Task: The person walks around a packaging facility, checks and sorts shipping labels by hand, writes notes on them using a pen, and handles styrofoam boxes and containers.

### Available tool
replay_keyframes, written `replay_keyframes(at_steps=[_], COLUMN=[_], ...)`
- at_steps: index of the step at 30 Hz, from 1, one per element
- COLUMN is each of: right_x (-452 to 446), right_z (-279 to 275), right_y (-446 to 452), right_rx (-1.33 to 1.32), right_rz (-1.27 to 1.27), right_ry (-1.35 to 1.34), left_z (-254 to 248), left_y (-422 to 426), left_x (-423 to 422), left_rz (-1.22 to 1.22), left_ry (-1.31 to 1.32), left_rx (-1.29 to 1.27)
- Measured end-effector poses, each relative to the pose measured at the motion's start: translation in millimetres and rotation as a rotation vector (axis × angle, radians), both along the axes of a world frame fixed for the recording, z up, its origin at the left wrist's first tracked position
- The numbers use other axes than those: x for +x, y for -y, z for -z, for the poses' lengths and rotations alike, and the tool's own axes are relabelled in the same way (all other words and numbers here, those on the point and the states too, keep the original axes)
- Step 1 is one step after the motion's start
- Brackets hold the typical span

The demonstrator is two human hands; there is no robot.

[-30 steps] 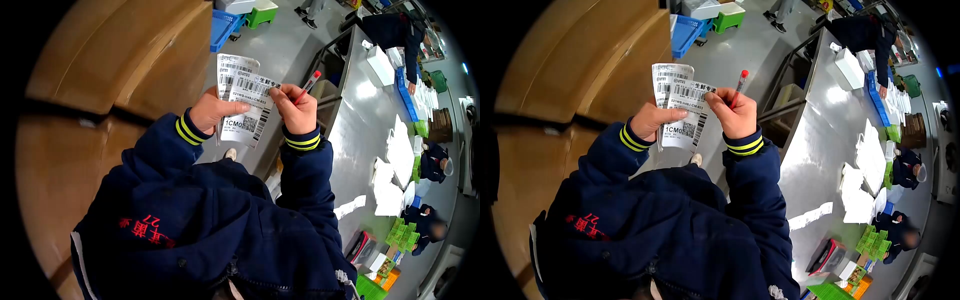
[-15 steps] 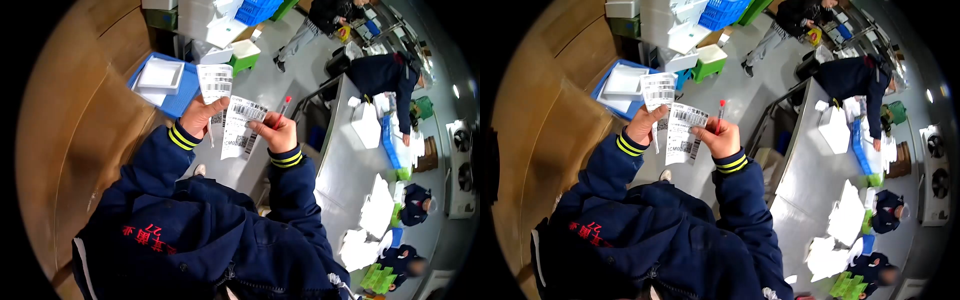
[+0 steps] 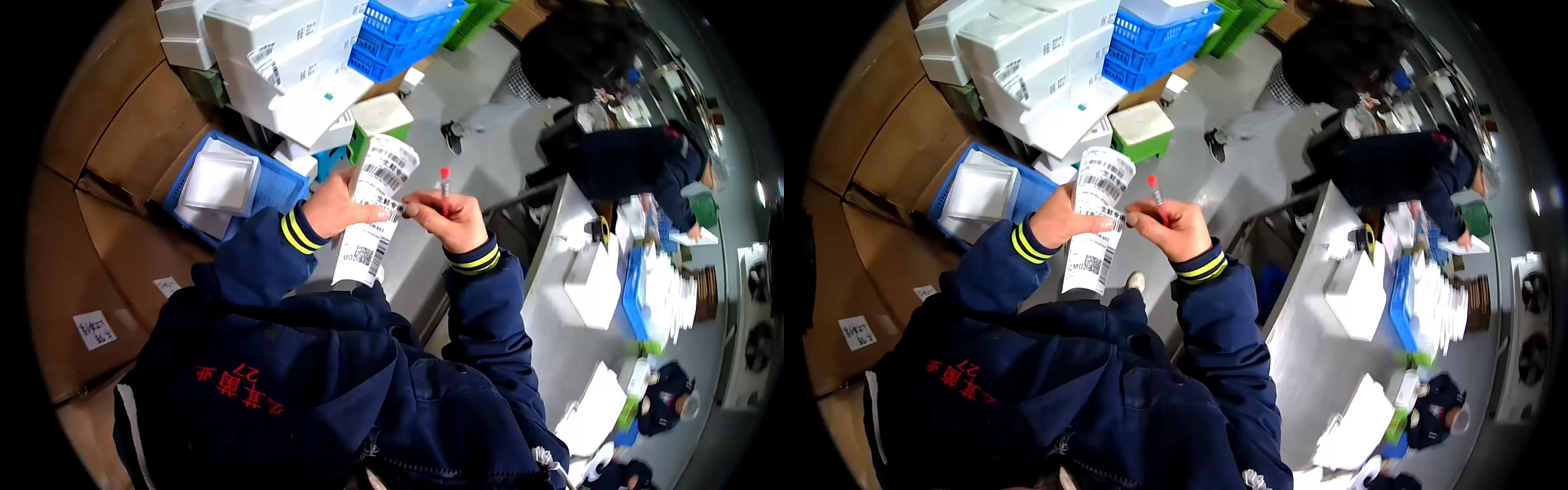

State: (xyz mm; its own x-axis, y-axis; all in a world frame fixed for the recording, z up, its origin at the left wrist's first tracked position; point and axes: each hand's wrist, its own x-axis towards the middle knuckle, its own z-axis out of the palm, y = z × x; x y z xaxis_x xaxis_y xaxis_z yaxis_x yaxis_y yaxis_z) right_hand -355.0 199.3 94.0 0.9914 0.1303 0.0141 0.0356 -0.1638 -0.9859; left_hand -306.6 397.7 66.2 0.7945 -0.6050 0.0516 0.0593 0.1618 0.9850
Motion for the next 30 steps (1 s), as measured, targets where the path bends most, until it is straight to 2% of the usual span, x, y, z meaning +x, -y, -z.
replay_keyframes(at_steps=[2, 3, 5, 7, 12, 14, 18, 21, 26, 29, 30], right_x=[45.4, 62.2, 97.5, 128.1, 209.7, 236.8, 285.4, 314.0, 359.5, 387.6, 393.0], right_z=[5.4, -3.4, 6.8, 7.9, 16.9, 20.6, 17.5, 9.2, 10.7, 16.0, 17.0], right_y=[31.1, 39.6, 60.3, 71.8, 83.0, 79.4, 65.6, 62.1, 64.8, 66.8, 64.3], right_rx=[-0.021, -0.109, -0.032, 0.048, 0.066, 0.038, 0.037, -0.02, 0.016, 0.026, 0.086], right_rz=[-0.235, -0.239, -0.347, -0.409, -0.611, -0.704, -0.836, -0.881, -0.97, -1.024, -1.034], right_ry=[-0.055, -0.157, -0.125, -0.21, -0.325, -0.345, -0.377, -0.397, -0.428, -0.408, -0.304], left_z=[-3.8, -5.7, -2.6, 0.8, 15.4, 18.5, 25.7, 31.4, 22.9, 13.9, 18.1], left_y=[26.2, 36.6, 53.6, 63.1, 74.2, 68.9, 57.3, 54.6, 58.3, 66.4, 63.8], left_x=[30.5, 41.1, 62.6, 83.6, 125.4, 139.4, 177.9, 201.5, 237.3, 251.8, 256.4], left_rz=[-0.025, -0.042, -0.067, -0.082, -0.245, -0.277, -0.316, -0.322, -0.24, -0.306, -0.306], left_ry=[-0.036, -0.085, -0.097, -0.108, -0.222, -0.182, -0.058, -0.085, -0.195, -0.169, -0.195], left_rx=[-0.01, -0.009, 0.032, 0.08, -0.028, 0.01, 0.092, 0.118, -0.057, -0.204, -0.103])
